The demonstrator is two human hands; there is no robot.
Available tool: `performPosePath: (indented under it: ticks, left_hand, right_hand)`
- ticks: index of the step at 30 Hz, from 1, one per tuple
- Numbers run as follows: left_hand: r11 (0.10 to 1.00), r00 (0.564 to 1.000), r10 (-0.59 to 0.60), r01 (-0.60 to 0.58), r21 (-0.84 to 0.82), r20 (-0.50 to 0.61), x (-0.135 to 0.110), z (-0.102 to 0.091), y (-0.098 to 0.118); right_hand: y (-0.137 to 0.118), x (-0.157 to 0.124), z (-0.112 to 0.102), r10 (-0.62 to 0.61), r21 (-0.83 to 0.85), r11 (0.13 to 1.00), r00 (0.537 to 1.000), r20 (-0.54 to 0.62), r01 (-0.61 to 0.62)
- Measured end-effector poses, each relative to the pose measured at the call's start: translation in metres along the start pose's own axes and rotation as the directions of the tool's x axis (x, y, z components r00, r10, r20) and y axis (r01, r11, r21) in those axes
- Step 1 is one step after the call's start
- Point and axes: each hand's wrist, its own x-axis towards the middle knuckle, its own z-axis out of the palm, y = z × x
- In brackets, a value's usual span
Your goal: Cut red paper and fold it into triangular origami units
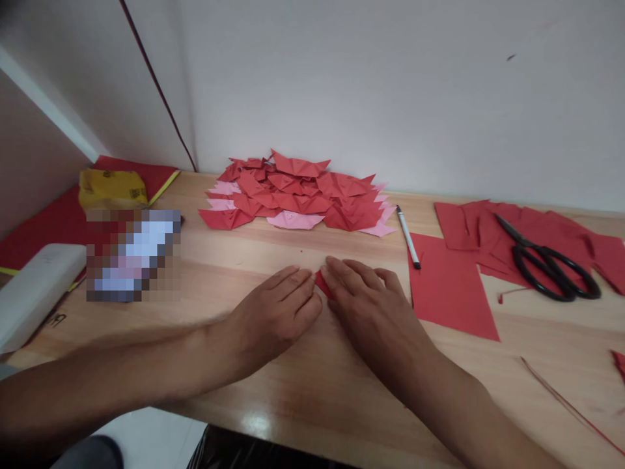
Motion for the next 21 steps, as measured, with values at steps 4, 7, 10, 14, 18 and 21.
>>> performPosePath:
  ticks: [4,7,10,14,18,21]
  left_hand:
    - [0.998,0.999,-0.016,0.019,-0.057,0.042,-0.001,-0.001,-0.001]
    - [0.994,0.997,-0.046,0.052,-0.095,0.066,-0.003,-0.002,-0.003]
    - [0.985,0.992,-0.079,0.093,-0.149,0.096,-0.005,-0.002,-0.005]
    - [0.969,0.985,-0.119,0.142,-0.201,0.126,-0.007,0.0,-0.006]
    - [0.967,0.979,-0.148,0.172,-0.186,0.138,-0.009,0.003,-0.006]
    - [0.977,0.978,-0.143,0.164,-0.138,0.152,-0.009,0.004,-0.006]
  right_hand:
    - [0.007,0.0,0.002,0.037,-0.025,0.999,0.999,-0.033,-0.038]
    - [0.012,0.002,0.003,0.085,-0.041,0.995,0.994,-0.067,-0.088]
    - [0.015,0.004,0.005,0.099,-0.032,0.994,0.992,-0.081,-0.102]
    - [0.015,0.004,0.005,0.102,-0.011,0.995,0.991,-0.093,-0.103]
    - [0.016,0.004,0.005,0.097,-0.019,0.995,0.991,-0.087,-0.099]
    - [0.013,0.006,0.003,0.101,-0.046,0.993,0.991,-0.093,-0.105]
